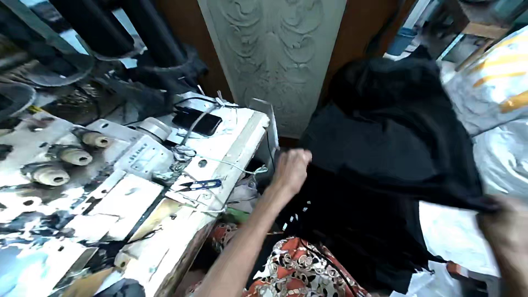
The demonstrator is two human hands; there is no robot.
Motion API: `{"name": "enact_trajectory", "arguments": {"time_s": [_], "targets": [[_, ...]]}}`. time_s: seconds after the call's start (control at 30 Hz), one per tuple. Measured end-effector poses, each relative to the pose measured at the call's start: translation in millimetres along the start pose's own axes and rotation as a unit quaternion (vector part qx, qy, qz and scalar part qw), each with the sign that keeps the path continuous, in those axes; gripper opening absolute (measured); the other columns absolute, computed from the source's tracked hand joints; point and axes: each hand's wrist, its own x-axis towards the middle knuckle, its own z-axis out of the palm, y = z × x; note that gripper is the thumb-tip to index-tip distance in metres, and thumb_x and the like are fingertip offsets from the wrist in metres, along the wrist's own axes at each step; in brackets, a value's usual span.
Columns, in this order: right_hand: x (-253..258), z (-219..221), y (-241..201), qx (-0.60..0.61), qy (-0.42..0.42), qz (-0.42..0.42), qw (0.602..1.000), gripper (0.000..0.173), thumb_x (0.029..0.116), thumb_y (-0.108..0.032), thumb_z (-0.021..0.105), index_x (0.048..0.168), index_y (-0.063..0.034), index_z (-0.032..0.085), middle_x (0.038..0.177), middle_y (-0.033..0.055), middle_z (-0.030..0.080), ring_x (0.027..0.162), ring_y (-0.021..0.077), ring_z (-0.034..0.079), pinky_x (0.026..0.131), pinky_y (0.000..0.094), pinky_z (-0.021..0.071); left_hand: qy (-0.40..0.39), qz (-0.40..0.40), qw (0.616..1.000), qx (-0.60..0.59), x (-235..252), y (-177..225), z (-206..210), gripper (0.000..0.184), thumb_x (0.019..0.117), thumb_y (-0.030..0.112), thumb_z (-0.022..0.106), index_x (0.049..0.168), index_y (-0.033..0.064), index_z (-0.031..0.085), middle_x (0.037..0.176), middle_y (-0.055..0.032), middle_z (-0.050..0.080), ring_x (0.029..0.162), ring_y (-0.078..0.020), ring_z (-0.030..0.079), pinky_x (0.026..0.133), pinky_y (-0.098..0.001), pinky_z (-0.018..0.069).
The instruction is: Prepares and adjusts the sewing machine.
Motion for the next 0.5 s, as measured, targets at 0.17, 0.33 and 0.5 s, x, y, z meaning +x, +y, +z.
{"name": "enact_trajectory", "arguments": {"time_s": [0.17,0.33,0.5], "targets": [[-87.1,127.1,39.8,-0.067,-0.299,0.174,0.936,0.036,0.0932,-0.002,0.067,0.128,0.0087,0.064,0.128,0.0398,0.059,0.123,0.0603,0.054,0.098,0.0746,0.0411,-0.268,-0.051,0.962,0.0,-32.4,-16.4,97.6,0.027,0.1,-0.005,0.048,0.121,-0.0093,0.065,0.125,-0.0297,0.064,0.122,-0.047,0.06,0.103,-0.0593,0.046],[-48.4,116.1,26.8,-0.172,-0.466,0.108,0.861,0.038,0.0946,-0.007,0.069,0.125,0.0146,0.062,0.132,0.0371,0.059,0.129,0.0529,0.054,0.106,0.0654,0.0408,-0.279,-0.062,0.958,-0.018,-54.1,-18.3,102.0,0.028,0.1025,-0.004,0.044,0.121,-0.0091,0.064,0.122,-0.0284,0.066,0.119,-0.0445,0.062,0.102,-0.0559,0.0466],[-5.4,109.4,25.3,-0.226,-0.528,0.085,0.814,0.038,0.0954,-0.009,0.068,0.129,0.0073,0.063,0.135,0.0318,0.059,0.13,0.0483,0.054,0.108,0.0641,0.0403,-0.283,-0.071,0.956,-0.021,-56.8,-22.5,107.0,0.029,0.1029,-0.002,0.044,0.123,-0.0062,0.064,0.123,-0.0265,0.066,0.119,-0.0437,0.062,0.099,-0.0582,0.0479]]}}
